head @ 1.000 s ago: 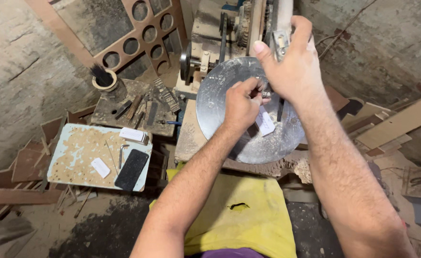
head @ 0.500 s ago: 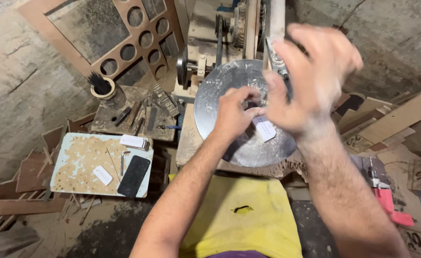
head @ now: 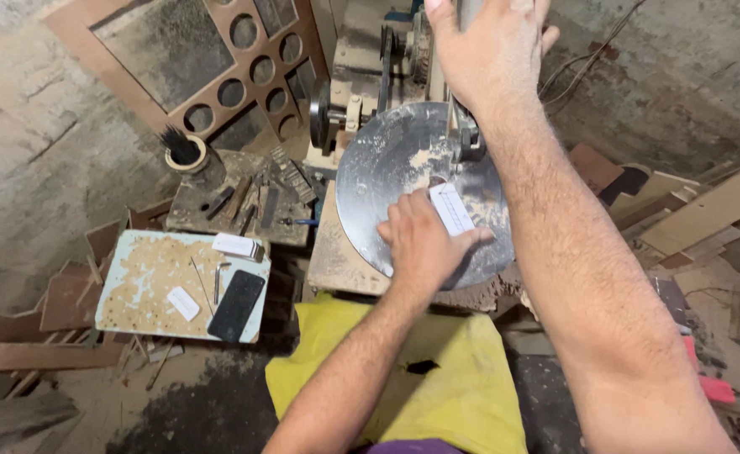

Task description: The person using a scroll saw to cut a small wooden piece following a paper template. They guide the wood with both hands through the vibrating blade, brush away sawdust from the surface, and hold up the finished cut-out.

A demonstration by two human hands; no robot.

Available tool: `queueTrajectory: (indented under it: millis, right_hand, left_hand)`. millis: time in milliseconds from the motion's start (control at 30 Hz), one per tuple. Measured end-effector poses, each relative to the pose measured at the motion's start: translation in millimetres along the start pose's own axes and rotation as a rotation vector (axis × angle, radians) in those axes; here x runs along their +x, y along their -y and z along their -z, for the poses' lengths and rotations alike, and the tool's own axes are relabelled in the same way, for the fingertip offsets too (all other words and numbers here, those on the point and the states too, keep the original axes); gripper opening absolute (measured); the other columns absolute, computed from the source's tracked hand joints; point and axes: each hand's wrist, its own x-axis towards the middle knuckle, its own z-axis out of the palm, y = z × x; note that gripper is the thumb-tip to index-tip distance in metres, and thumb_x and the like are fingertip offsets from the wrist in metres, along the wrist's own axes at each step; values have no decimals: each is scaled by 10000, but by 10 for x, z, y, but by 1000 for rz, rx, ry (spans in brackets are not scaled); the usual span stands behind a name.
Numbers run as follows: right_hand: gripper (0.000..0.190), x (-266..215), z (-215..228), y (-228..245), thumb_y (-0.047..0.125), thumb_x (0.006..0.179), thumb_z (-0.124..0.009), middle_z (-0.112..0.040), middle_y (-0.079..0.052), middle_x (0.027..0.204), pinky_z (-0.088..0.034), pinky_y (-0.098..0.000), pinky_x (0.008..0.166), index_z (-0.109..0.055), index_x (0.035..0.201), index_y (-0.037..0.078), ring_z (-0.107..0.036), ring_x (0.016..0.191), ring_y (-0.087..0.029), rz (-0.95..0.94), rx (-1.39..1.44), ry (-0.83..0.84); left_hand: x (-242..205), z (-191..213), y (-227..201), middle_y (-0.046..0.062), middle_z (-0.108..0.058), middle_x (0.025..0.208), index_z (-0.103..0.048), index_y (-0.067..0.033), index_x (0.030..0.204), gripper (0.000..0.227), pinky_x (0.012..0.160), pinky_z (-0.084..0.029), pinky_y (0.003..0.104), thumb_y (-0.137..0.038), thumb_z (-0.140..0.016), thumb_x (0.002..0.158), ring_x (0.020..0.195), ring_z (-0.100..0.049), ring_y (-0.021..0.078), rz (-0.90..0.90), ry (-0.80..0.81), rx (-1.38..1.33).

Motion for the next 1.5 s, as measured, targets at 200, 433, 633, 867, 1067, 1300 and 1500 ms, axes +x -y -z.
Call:
queueTrajectory:
  millis: [200, 433, 633, 867, 1067, 1300, 1500]
  right_hand:
    - [323, -416, -15, -884, 326, 1182, -619, -706, -125, 1214, -613, -355, 927, -573, 1327, 41, -714, 1136, -208, 69, 549, -219]
    - [181, -1683, -414, -2482, 197, 1035, -734, -752, -112, 944, -551, -305, 764, -723, 1050, 16, -702, 842, -195, -483, 319, -91]
    - [477, -2683, -802, -2914, 166, 936, -686, -729, -233, 1126, -575, -420, 990, -592, 1386, 38, -718, 1036, -340, -628, -91, 514]
    - [923, -2833, -942, -2800, 10, 854, -612, -210, -171, 1675, -245, -638, 1198, -234, 1668, 227, -292, 1468, -455, -543, -316, 853]
    - [498, -2503, -607, -2549, 150, 949, -722, -546, -185, 1469, -420, -503, 1140, -584, 1427, 162, -535, 1345, -365, -508, -89, 445]
    - [355, -2013, -42, -1316, 283, 850, -866, -728, -83, 1153, -547, -370, 1004, -766, 1155, 129, -680, 1099, -242, -270, 311, 223]
    - [623, -1700, -129, -640, 394, 714, -924, -620, -112, 1341, -373, -455, 1153, -717, 1242, 137, -482, 1313, -286, -101, 230, 598]
  left_hand:
    - [199, 80, 237, 119, -628, 1193, -616, -41, 1254, 653, 1058, -379, 475, -293, -845, 697, 1173, -554, 277, 66, 225, 60]
    - [419, 139, 610, 91, -644, 1188, -689, -91, 1209, 561, 1048, -381, 493, -263, -868, 707, 1190, -564, 302, -164, 186, 102]
    - [331, 99, 742, 94, -655, 1122, -748, -90, 1167, 534, 1039, -377, 468, -343, -899, 722, 1149, -571, 300, -238, 98, -42]
    - [284, 64, 779, 77, -637, 1050, -763, -93, 1161, 530, 959, -381, 442, -326, -910, 708, 1069, -570, 283, -273, 66, -53]
    - [305, 47, 784, 93, -628, 1047, -763, -90, 1152, 490, 967, -380, 449, -299, -890, 727, 1066, -566, 294, -272, 79, -51]
    - [353, 58, 828, 99, -638, 1053, -771, -90, 1110, 457, 975, -399, 465, -283, -877, 710, 1069, -575, 319, -337, 58, -69]
    - [493, 123, 886, 71, -651, 1008, -776, -141, 1132, 418, 1008, -437, 458, -276, -844, 742, 1037, -613, 290, -325, 146, -44]
